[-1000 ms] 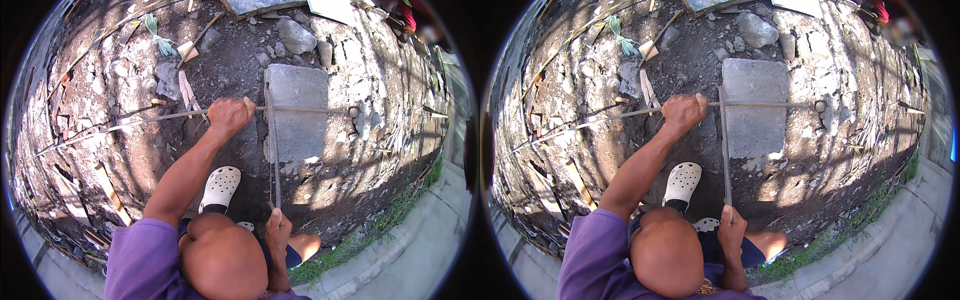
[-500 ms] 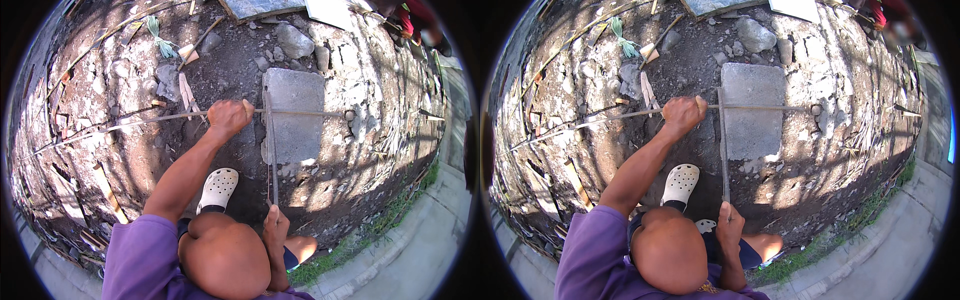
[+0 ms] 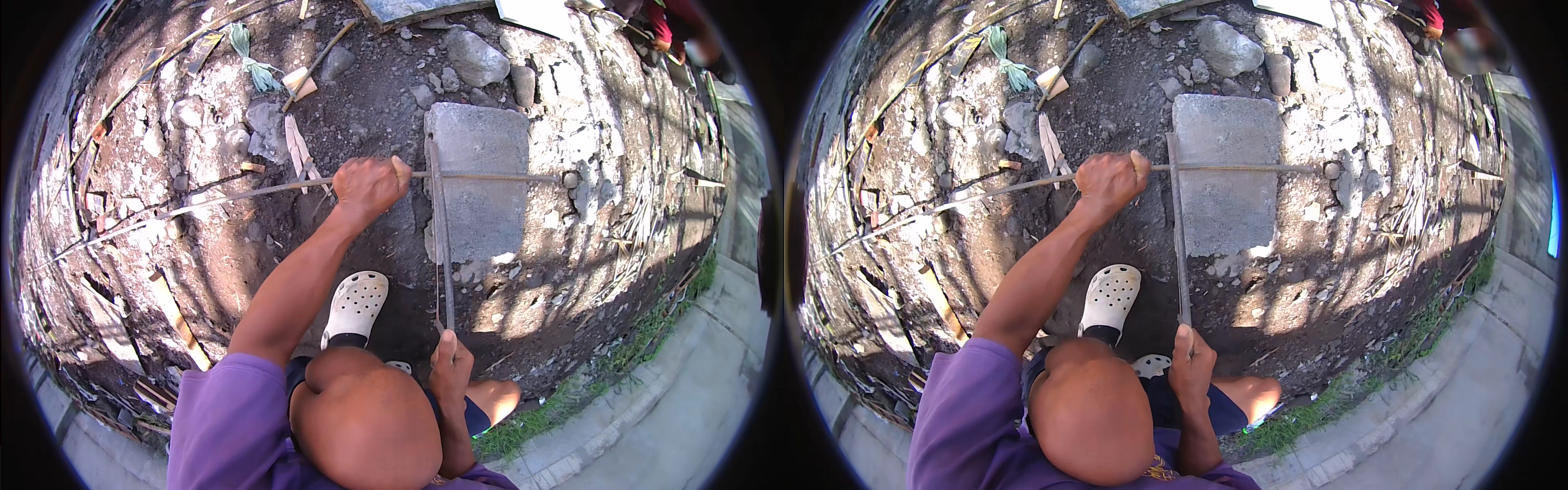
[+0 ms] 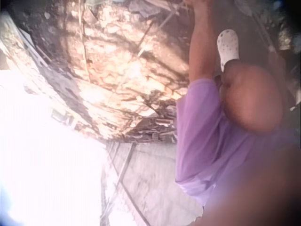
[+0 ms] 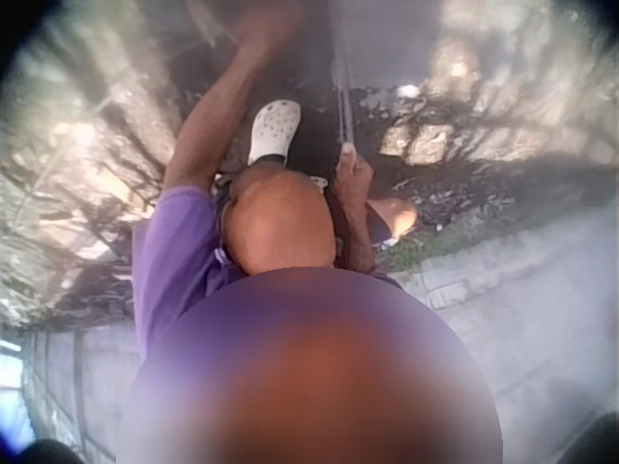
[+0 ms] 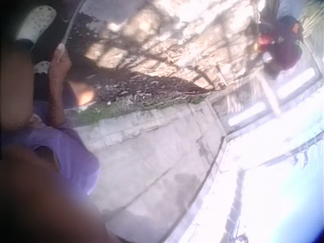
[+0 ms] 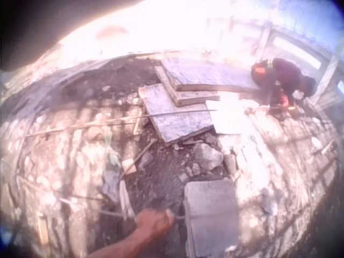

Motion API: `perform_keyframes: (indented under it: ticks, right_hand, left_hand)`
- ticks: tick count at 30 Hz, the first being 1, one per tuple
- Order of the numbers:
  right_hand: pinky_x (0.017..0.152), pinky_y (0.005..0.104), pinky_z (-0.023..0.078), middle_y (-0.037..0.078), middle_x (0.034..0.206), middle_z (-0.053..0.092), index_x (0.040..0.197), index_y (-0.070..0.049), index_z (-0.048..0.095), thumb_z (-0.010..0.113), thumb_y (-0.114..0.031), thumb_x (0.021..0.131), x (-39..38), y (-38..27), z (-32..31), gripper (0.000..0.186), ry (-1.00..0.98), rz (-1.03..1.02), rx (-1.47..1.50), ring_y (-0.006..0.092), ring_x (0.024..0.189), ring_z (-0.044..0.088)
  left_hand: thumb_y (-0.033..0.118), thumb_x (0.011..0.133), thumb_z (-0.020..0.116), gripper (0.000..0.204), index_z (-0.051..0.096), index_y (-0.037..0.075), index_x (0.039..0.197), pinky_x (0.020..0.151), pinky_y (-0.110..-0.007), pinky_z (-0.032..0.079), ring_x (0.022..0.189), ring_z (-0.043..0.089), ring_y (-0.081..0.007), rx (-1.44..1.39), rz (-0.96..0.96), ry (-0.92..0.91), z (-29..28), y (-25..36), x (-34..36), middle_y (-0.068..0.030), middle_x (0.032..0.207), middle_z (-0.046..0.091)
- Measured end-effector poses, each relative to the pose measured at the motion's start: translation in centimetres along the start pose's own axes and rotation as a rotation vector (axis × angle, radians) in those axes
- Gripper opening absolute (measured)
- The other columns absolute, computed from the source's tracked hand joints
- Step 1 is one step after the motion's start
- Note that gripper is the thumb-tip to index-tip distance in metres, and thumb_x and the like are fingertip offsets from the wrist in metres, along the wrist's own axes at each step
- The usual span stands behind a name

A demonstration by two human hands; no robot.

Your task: The person uses a hacksaw to cut a metal rod placed on a concrete block. They reposition the rod and continue sawing to complete the cut. A second worker is visible in the background but not interacting with the task.

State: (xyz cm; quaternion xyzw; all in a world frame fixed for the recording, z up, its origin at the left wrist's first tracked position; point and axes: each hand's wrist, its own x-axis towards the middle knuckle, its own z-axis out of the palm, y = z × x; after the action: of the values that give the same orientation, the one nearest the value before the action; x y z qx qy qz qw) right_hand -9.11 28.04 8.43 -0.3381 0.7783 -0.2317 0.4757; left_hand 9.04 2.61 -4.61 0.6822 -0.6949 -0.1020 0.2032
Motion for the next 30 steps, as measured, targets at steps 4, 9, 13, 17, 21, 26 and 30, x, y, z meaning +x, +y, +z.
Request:
perform_keyframes:
  ticks: [4, 9, 13, 17, 21, 26, 30]
  right_hand:
    - [0.057, 0.0367, 0.038, 0.005, 0.062, 0.042, 0.08, 0.006, 0.058, 0.053, -0.043, 0.11, 1.9, -4.8, 0.3, 0.057, -0.021, 0.163, -0.029, 0.0111, 0.065, 0.039]
    - [0.06, 0.0451, 0.036, 0.013, 0.062, 0.036, 0.078, 0.006, 0.051, 0.047, -0.052, 0.111, 15.1, -8.0, 5.8, 0.067, 0.035, -0.354, -0.048, 0.019, 0.066, 0.033]
    - [0.059, 0.0419, 0.036, 0.011, 0.063, 0.038, 0.079, 0.005, 0.053, 0.049, -0.047, 0.111, 9.3, -2.4, 3.9, 0.061, 0.04, -0.179, -0.023, 0.0165, 0.065, 0.035]
    - [0.054, 0.0361, 0.036, 0.005, 0.061, 0.044, 0.078, 0.004, 0.057, 0.051, -0.042, 0.11, -0.2, -1.5, 0.2, 0.057, -0.023, 0.017, 0.042, 0.0099, 0.061, 0.041]
    - [0.054, 0.0384, 0.035, 0.006, 0.059, 0.043, 0.077, 0.006, 0.058, 0.052, -0.046, 0.11, 5.9, -7.3, 1.9, 0.061, 0.01, 0.039, -0.061, 0.0116, 0.059, 0.038]
    - [0.059, 0.0456, 0.036, 0.012, 0.061, 0.038, 0.076, 0.007, 0.053, 0.049, -0.049, 0.11, 15.3, -6.5, 6.1, 0.066, 0.037, -0.252, -0.062, 0.0182, 0.064, 0.034]
    - [0.053, 0.0347, 0.03, -0.002, 0.06, 0.039, 0.066, -0.005, 0.046, 0.048, -0.053, 0.11, 6.5, -2.1, 2.9, 0.065, 0.053, -0.161, -0.055, 0.0092, 0.058, 0.037]
  left_hand:
    - [0.031, 0.095, 0.056, 0.047, 0.072, 0.007, 0.057, 0.057, -0.046, 0.058, 0.051, 0.068, -0.0356, -0.009, 0.021, 0.074, 0.3, -0.1, -0.1, -0.0183, 0.059, 0.068]
    - [0.031, 0.094, 0.056, 0.047, 0.071, 0.007, 0.056, 0.055, -0.048, 0.058, 0.049, 0.068, -0.0358, 0.039, 0.013, 0.078, -1.1, 0.5, 0.2, -0.0182, 0.057, 0.067]
    - [0.031, 0.095, 0.055, 0.048, 0.072, 0.007, 0.057, 0.056, -0.048, 0.058, 0.051, 0.069, -0.0363, 0.013, 0.019, 0.025, -0.7, 0.3, 0.3, -0.0181, 0.058, 0.068]
    - [0.031, 0.095, 0.055, 0.048, 0.07, 0.007, 0.056, 0.058, -0.047, 0.058, 0.054, 0.07, -0.0344, -0.019, 0.038, 0.1, 0.3, -0.1, -0.2, -0.0171, 0.06, 0.069]
    - [0.032, 0.096, 0.054, 0.05, 0.071, 0.008, 0.056, 0.059, -0.047, 0.058, 0.054, 0.07, -0.0349, -0.044, 0.026, 0.093, 0.1, 0.0, -0.2, -0.0168, 0.06, 0.069]
    - [0.034, 0.097, 0.053, 0.051, 0.071, 0.008, 0.057, 0.059, -0.049, 0.059, 0.053, 0.07, -0.0358, 0.032, -0.041, 0.01, -0.8, 0.4, 0.7, -0.0173, 0.06, 0.069]
    - [0.032, 0.096, 0.054, 0.05, 0.071, 0.007, 0.056, 0.055, -0.048, 0.058, 0.051, 0.068, -0.0363, 0.013, 0.011, 0.062, 0.0, 0.1, 0.5, -0.0179, 0.058, 0.068]
